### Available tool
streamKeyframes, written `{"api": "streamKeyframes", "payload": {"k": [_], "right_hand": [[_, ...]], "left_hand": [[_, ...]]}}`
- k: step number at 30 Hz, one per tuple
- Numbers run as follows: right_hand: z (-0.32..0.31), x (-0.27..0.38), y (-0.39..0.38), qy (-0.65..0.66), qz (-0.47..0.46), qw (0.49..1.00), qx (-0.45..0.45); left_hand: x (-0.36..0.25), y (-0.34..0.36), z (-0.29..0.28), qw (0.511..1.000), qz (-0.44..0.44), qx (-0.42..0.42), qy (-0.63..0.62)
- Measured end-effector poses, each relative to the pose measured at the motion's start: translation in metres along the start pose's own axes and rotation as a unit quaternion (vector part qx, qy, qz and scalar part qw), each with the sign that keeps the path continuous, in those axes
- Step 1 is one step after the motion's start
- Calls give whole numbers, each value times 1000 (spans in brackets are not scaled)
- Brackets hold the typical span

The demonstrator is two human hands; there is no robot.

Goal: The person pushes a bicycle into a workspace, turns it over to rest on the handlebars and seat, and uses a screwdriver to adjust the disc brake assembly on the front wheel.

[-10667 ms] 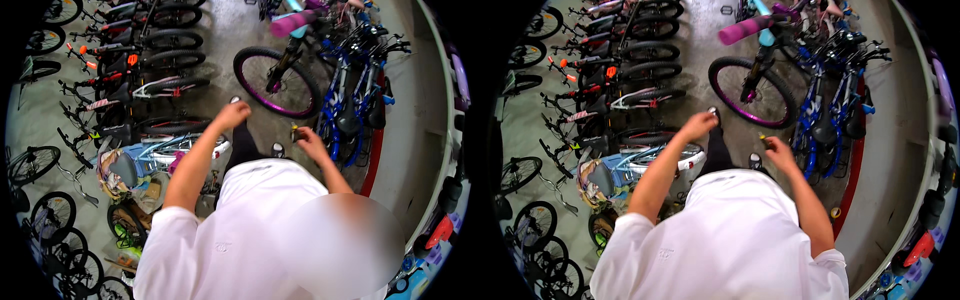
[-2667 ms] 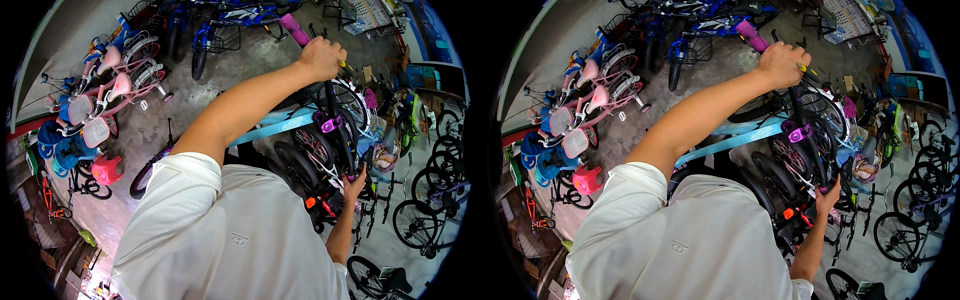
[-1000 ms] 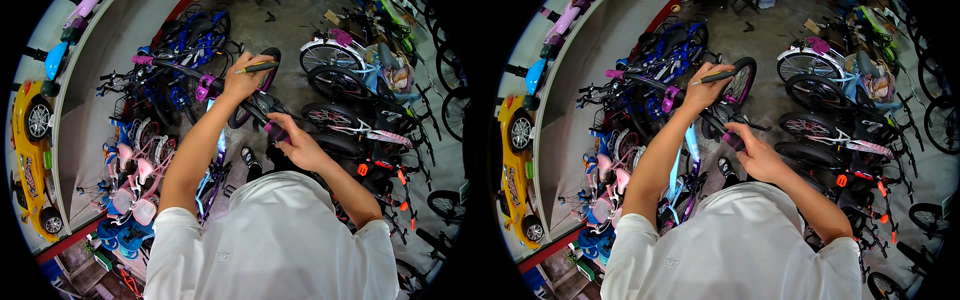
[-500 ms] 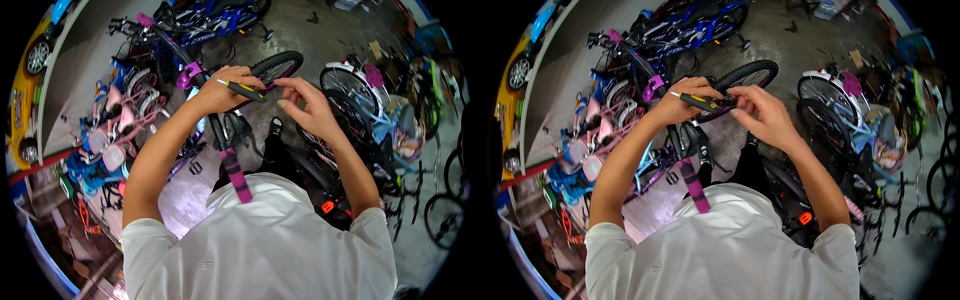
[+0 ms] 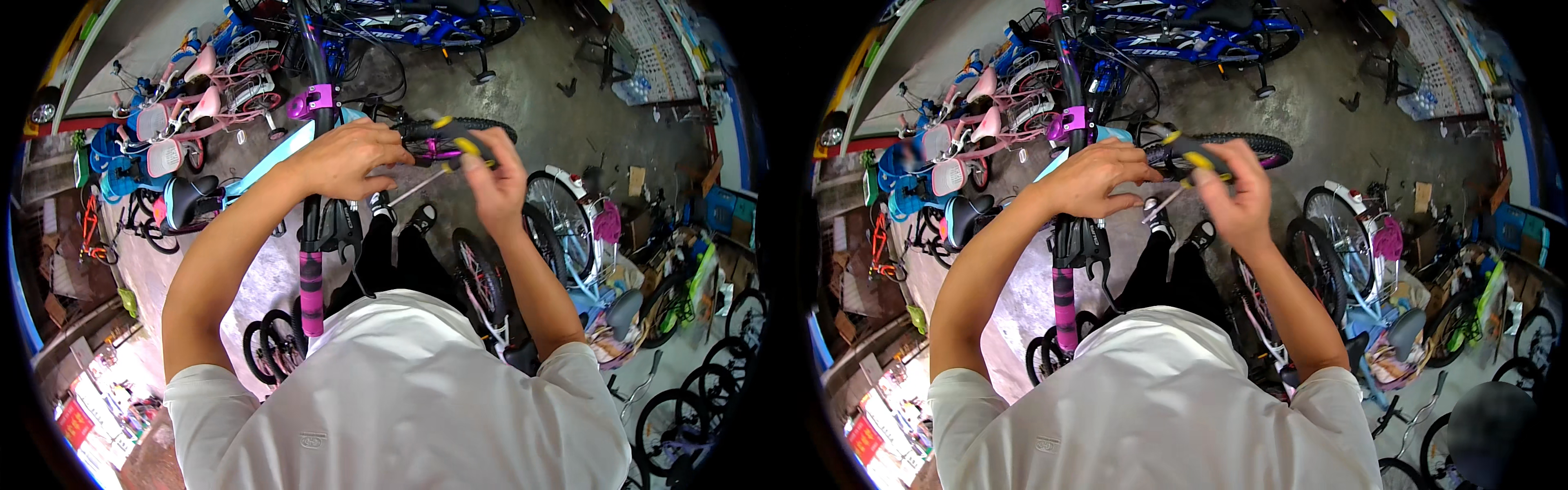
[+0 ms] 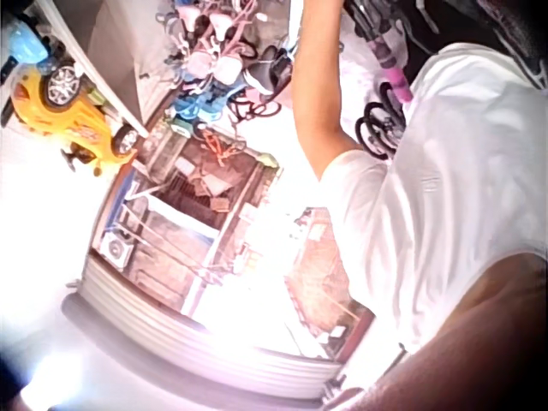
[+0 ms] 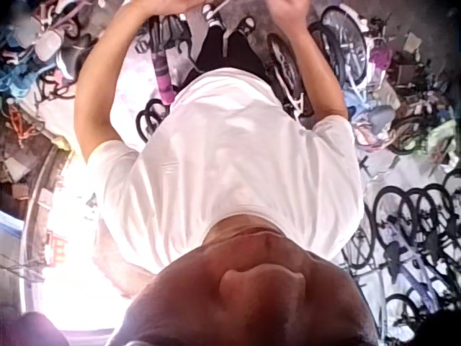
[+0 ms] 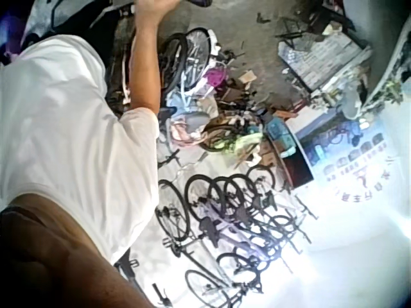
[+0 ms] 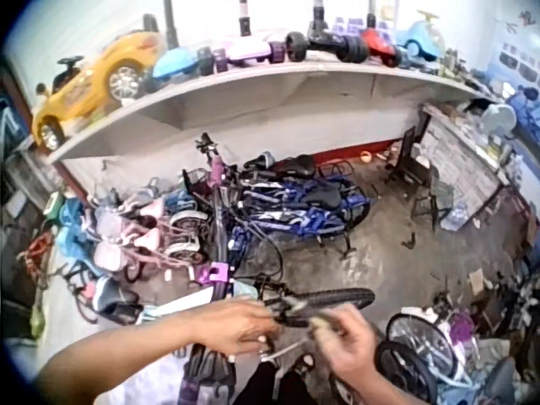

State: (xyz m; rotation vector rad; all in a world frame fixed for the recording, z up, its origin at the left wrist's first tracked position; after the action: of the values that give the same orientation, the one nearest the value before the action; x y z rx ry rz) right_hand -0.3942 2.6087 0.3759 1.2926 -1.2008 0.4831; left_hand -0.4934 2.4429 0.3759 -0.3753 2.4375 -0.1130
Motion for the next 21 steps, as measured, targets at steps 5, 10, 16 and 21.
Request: {"api": "streamKeyframes", "payload": {"k": [5,10,16,21], "right_hand": [[-70,-69,2,94,143,973,-156],[-138,-95,8,-16,152,979,-135],[-185,-151,5,11,203,971,-122],[-184,-214,29,67,244,966,-51]], "left_hand": [[1,3,1,1000,20,7,-20],[-1,11,6,998,44,40,-23],[-3,15,10,997,24,67,4],[-2,48,30,948,-133,211,198]]}}
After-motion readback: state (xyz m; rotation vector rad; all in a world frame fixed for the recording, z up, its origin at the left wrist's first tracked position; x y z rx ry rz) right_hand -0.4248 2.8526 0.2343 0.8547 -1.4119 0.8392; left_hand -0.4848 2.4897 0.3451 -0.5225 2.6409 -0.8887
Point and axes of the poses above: each hand's wrist, its own y-axis towards the middle knuckle, its own z-axis out of the palm, x = y × z, the point moved 8 cm from there along y, towards the middle knuckle, and after that the axes turned 10 degrees about -z, right-handed, at the moved point
